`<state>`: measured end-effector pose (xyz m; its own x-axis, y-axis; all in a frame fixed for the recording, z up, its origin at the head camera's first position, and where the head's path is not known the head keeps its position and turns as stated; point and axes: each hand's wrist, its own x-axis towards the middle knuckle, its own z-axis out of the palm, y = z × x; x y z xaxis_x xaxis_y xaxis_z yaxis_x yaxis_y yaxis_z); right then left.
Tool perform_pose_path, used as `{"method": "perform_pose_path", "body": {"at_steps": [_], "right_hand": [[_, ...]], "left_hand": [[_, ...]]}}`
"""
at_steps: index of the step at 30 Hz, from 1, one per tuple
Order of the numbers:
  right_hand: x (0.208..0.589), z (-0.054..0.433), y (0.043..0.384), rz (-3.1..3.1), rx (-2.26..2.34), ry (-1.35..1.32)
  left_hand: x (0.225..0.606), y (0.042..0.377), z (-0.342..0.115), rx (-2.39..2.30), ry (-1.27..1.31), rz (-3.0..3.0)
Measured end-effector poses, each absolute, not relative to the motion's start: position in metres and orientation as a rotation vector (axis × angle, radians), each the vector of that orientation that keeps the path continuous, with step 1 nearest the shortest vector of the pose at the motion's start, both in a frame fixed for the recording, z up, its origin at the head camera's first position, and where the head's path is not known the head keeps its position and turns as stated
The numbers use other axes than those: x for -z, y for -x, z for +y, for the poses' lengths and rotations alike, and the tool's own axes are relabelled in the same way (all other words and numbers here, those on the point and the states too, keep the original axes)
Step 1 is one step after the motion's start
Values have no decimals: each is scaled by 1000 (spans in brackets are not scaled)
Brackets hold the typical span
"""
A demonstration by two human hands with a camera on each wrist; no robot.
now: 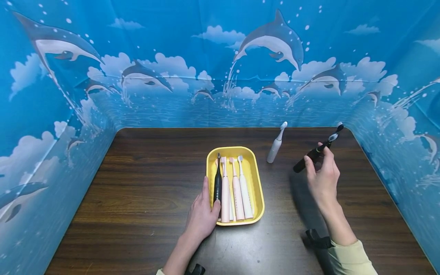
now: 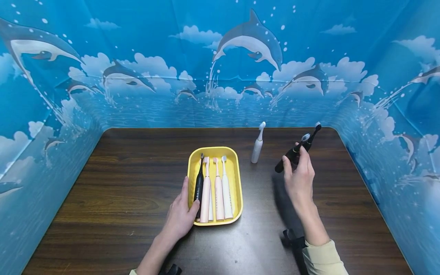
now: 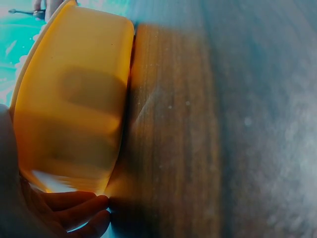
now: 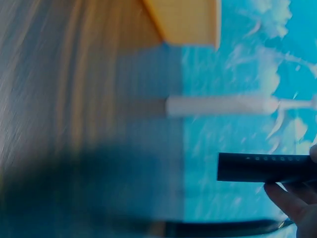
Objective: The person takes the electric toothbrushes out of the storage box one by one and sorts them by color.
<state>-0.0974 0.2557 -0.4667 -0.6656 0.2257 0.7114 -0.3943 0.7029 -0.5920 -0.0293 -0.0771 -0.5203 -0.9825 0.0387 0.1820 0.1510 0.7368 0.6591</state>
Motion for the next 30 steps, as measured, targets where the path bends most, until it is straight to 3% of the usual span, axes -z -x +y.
{"method": "perform_pose_path", "body": {"at_steps": [11, 30], "right_hand": [[497, 296, 114, -2099, -949, 119], [511, 304, 127, -2121, -967, 219]], "left_hand": [[519, 30, -76, 1078, 122, -2802], [517, 29, -76, 1068, 119, -2813]]}}
